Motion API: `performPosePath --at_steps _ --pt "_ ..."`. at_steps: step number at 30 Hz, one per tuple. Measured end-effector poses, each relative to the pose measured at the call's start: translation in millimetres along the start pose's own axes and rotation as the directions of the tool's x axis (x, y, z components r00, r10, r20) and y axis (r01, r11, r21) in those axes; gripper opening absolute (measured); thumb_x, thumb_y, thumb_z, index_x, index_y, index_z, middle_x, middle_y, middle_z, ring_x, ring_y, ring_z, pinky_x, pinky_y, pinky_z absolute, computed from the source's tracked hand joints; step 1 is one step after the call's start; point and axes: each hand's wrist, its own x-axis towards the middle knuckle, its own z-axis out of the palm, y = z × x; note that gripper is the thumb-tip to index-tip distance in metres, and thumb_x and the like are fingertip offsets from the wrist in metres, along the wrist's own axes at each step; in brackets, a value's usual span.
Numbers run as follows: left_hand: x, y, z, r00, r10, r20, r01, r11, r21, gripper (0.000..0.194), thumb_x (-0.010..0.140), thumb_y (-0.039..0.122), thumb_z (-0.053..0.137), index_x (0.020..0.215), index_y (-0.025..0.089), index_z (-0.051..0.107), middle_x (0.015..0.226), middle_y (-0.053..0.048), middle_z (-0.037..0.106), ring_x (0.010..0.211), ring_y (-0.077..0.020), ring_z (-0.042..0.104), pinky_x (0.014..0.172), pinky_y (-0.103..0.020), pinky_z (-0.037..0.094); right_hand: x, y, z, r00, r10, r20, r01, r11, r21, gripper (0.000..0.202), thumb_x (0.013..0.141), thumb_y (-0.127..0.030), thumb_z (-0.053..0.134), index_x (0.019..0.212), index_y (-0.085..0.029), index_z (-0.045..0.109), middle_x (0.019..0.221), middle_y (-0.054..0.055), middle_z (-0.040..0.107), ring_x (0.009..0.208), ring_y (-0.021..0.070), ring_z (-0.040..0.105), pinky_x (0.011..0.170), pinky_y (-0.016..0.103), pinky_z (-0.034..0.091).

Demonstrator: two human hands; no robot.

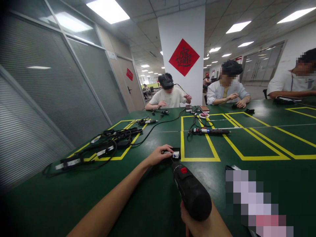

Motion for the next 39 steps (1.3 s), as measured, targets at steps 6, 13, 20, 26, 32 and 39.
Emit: performPosePath --at_steps 6,13,20,26,32,39 --pt "0 1 -0.8 1.0 0.005 0.004 -0.005 1.0 -0.002 0.021 0.074 0.029 0.058 0.09 0.017 0.065 0.11 -0.007 0.055 0.101 -0.0194 0.051 0.09 -0.031 0.036 -1 -5 0 1.0 0.025 -0.02 -0.025 0.999 -0.024 0.017 0.077 -0.032 0.052 0.066 -0.019 0.055 0.035 -0.007 0.047 0.033 0.0105 0.051 0.036 0.019 0.038" --pt "0 -1 -0.6 1.0 0.021 0.006 -0.021 0.999 -0.027 0.02 0.074 0.027 0.058 0.089 0.017 0.066 0.108 -0.007 0.055 0.1 -0.019 0.052 0.09 -0.03 0.036 0 0 -1 0.999 -0.015 -0.028 0.014 0.999 -0.04 0.019 0.076 -0.034 0.054 0.066 -0.019 0.055 0.042 -0.005 0.051 0.033 0.0096 0.051 0.036 0.019 0.038" --pt "0 -1 -0.9 0.999 0.028 0.023 -0.028 0.999 -0.027 0.019 0.075 0.026 0.057 0.09 0.016 0.065 0.108 -0.007 0.056 0.098 -0.0178 0.053 0.089 -0.029 0.037 3 5 -1 0.999 -0.035 -0.015 0.035 0.998 -0.045 0.021 0.076 -0.035 0.053 0.065 -0.019 0.056 0.034 -0.007 0.045 0.034 0.0122 0.053 0.036 0.02 0.039" --pt "-1 1 -1.4 1.0 0.019 0.012 -0.019 1.0 -0.016 0.02 0.075 0.028 0.057 0.09 0.016 0.065 0.107 -0.007 0.056 0.099 -0.0184 0.052 0.09 -0.03 0.037 -3 -11 -1 1.0 -0.014 0.001 0.014 1.0 -0.024 0.019 0.074 -0.036 0.053 0.063 -0.021 0.053 0.039 -0.007 0.048 0.034 0.0103 0.052 0.035 0.019 0.036" --pt "-1 1 -1.6 1.0 0.005 0.01 -0.005 1.0 -0.015 0.021 0.074 0.029 0.058 0.089 0.017 0.066 0.108 -0.007 0.056 0.099 -0.0185 0.052 0.089 -0.029 0.037 -11 -30 -2 0.996 0.031 -0.081 -0.042 0.989 -0.141 0.018 0.069 -0.033 0.058 0.054 -0.023 0.054 0.039 -0.003 0.052 0.037 0.015 0.055 0.036 0.024 0.039" --pt "-1 1 -2.0 1.0 0.007 0.016 -0.007 1.0 -0.012 0.02 0.075 0.028 0.058 0.09 0.017 0.065 0.109 -0.007 0.055 0.101 -0.0187 0.052 0.09 -0.03 0.037 -14 -35 -3 0.995 0.035 -0.092 -0.047 0.991 -0.126 0.019 0.069 -0.032 0.057 0.052 -0.024 0.055 0.036 -0.003 0.05 0.036 0.0159 0.055 0.037 0.026 0.041"
